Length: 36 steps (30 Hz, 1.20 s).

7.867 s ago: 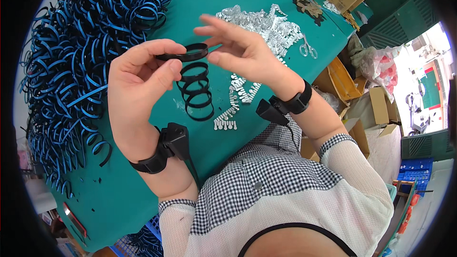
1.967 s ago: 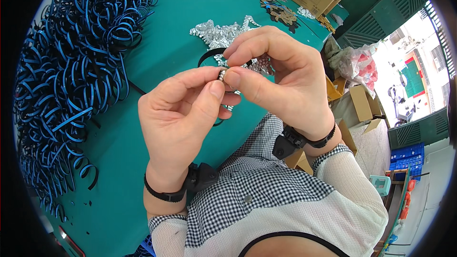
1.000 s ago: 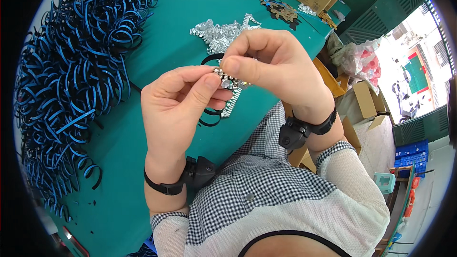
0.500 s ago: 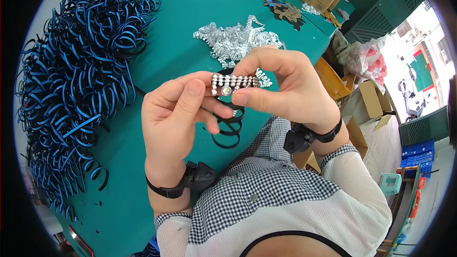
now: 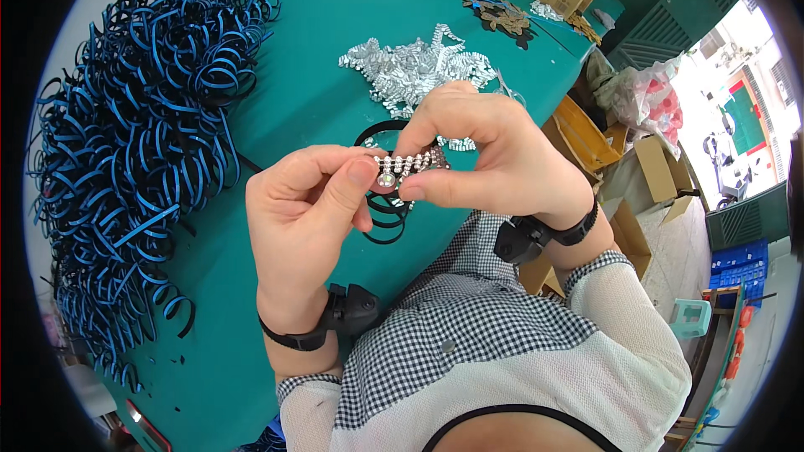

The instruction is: The recorder is assembling decorative shoe components, specifically attaching a rhinestone-beaded strip to a black strap.

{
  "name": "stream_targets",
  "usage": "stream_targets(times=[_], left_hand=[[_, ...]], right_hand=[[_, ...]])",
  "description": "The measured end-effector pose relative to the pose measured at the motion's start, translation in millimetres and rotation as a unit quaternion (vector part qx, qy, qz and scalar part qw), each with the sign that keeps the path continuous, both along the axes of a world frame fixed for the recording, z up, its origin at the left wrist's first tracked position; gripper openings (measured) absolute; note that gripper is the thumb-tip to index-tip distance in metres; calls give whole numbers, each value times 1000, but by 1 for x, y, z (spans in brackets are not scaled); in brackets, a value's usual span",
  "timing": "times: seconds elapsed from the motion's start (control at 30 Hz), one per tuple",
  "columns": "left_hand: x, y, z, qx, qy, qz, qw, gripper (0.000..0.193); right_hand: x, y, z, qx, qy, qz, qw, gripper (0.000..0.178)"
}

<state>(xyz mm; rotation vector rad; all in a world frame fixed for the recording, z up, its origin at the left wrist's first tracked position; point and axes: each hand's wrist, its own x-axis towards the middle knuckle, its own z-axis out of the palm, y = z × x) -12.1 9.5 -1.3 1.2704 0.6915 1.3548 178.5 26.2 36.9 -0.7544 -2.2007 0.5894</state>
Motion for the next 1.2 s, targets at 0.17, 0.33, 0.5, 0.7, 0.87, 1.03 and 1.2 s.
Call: stream_targets(times=[0.17,0.33,0.5,0.7,0.87,1.03,1.2], left_hand=[[2,5,-6,15,-29,-40,999,14],[-1,6,-8,-15,-77,-82,994,17],[-3,4,1,-52,-96,-105,988,20],[1,1,2,-33,-3,-38,999,17],[-1,1,0,-18,-14,30,999,14],[-5,1,4,1,-19,60,998,13],[-2,1,3,30,5,96,995,13]], right_hand=[[4,7,-8,-19,52,44,997,19],[3,4,-6,-54,86,38,994,21],[6,3,-2,-100,60,4,993,22],[5,4,-4,-60,49,0,997,21],[3,6,-11,-31,97,-5,995,39],[6,0,-37,-310,245,-47,917,44],[15,6,-42,-381,222,-42,897,35]])
